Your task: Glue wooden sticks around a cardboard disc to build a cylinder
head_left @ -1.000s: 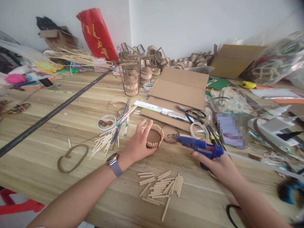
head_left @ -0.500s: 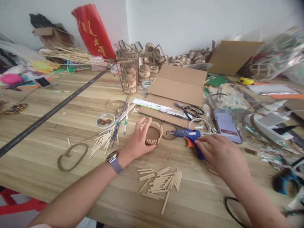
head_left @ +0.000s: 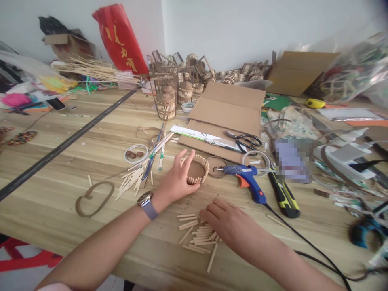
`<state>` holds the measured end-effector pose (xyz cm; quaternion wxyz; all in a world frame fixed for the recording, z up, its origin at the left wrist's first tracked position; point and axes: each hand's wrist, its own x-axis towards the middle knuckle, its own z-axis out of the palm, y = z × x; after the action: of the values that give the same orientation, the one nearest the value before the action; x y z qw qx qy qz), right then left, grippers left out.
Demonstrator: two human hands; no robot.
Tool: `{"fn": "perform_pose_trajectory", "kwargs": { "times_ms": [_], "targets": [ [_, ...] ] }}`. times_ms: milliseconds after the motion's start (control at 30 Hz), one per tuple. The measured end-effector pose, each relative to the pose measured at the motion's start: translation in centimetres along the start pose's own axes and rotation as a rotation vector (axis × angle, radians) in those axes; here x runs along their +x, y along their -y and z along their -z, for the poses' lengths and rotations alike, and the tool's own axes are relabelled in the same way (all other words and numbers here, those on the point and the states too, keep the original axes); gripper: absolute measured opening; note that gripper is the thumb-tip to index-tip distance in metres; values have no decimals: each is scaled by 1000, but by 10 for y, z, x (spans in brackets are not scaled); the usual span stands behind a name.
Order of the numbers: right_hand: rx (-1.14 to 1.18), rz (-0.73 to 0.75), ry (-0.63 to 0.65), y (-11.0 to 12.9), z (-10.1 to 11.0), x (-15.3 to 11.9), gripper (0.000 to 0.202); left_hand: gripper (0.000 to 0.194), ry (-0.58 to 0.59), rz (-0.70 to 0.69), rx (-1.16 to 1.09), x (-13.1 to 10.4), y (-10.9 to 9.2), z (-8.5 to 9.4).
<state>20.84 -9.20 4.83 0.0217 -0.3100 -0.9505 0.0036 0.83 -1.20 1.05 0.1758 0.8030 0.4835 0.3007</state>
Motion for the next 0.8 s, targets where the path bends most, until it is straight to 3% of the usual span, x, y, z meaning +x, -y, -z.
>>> {"fn": "perform_pose_trajectory", "kwargs": {
  "times_ms": [133, 267, 400, 533, 667, 800],
  "targets": [
    [-25, -10, 22, -3, -9, 3, 20, 107, 19, 16, -8, 1, 1, 0],
    [-34, -15, -83, -10, -11, 6, 14, 108, 9, 17, -13, 1, 3, -2],
    [104, -97, -268, -24, 5, 5, 16, 107, -10, -6, 6, 1, 0, -1],
    [324, -292, -392, -40, 25, 0, 17, 107, -7, -9, 28, 2, -2, 1],
    [491, -397, -367, -50, 36, -1, 15, 110, -4, -24, 24, 1, -1, 0],
    [547, -338, -336, -54, 40, 1, 21, 111, -7, -29, 23, 1, 1, -2]
  ]
}}
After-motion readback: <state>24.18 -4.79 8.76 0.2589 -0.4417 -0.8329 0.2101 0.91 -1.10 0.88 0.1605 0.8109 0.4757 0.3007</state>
